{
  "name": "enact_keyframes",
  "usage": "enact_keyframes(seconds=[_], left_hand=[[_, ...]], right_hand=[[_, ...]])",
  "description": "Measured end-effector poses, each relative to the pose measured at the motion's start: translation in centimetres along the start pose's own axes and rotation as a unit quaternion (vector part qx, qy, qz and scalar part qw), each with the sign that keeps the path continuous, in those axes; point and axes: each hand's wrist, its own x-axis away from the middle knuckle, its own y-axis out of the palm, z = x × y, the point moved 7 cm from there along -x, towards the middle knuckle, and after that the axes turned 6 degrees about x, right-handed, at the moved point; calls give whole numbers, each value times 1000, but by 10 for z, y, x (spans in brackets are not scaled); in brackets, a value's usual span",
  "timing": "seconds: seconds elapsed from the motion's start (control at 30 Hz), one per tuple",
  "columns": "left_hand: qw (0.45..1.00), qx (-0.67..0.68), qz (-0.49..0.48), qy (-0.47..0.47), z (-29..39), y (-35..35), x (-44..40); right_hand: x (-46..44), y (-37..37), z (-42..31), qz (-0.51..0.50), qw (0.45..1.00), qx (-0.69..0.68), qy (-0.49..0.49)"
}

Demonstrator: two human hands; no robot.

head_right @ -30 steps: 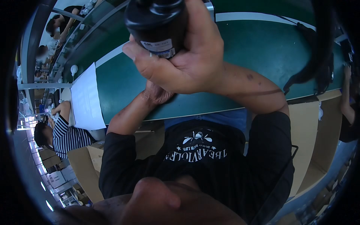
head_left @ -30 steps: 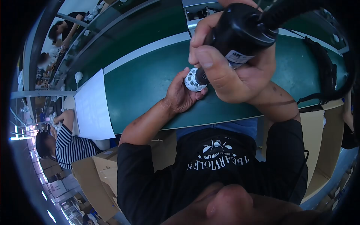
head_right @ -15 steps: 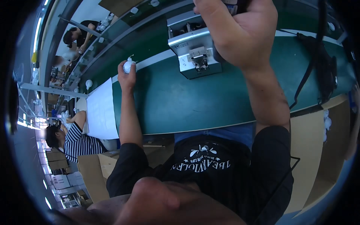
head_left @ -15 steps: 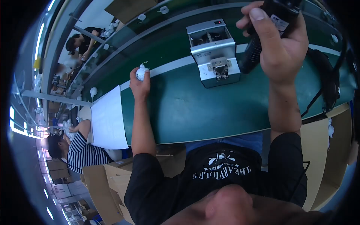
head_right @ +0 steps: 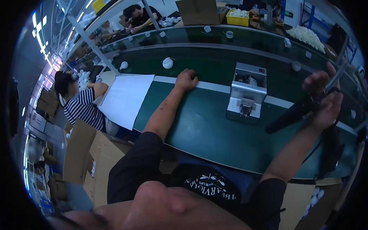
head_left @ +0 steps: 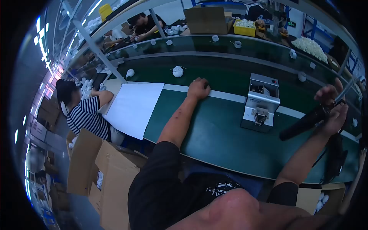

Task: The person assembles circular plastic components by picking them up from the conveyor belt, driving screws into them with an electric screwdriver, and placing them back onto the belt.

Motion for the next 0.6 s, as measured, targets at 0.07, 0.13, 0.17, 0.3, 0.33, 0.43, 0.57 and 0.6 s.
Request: enact_keyframes(seconds=[0.07,0.13,0.17,0.3,0.33,0.43,0.57,0.6], left_hand=[[998,42,40,-38,-7,-8,2],[998,20,17,-62,-11,-4,3],[997,26,18,-77,-16,1,1],[974,68,51,-208,-30,-5,-10],[968,62,70,-234,-27,-10,-10],[965,78,114,-224,-21,-3,-24],[972,136,133,-135,9,11,-38],[976,145,129,-103,14,17,-37]], right_hand=[[-7,-18,37,-130,985,-84,79],[5,-22,85,-154,967,-85,184],[15,-34,106,-91,965,-30,246],[72,-131,192,306,847,291,323],[101,-158,211,315,797,443,263],[104,-158,195,323,759,536,177],[99,-131,196,209,732,609,222],[100,-134,200,205,730,611,228]])
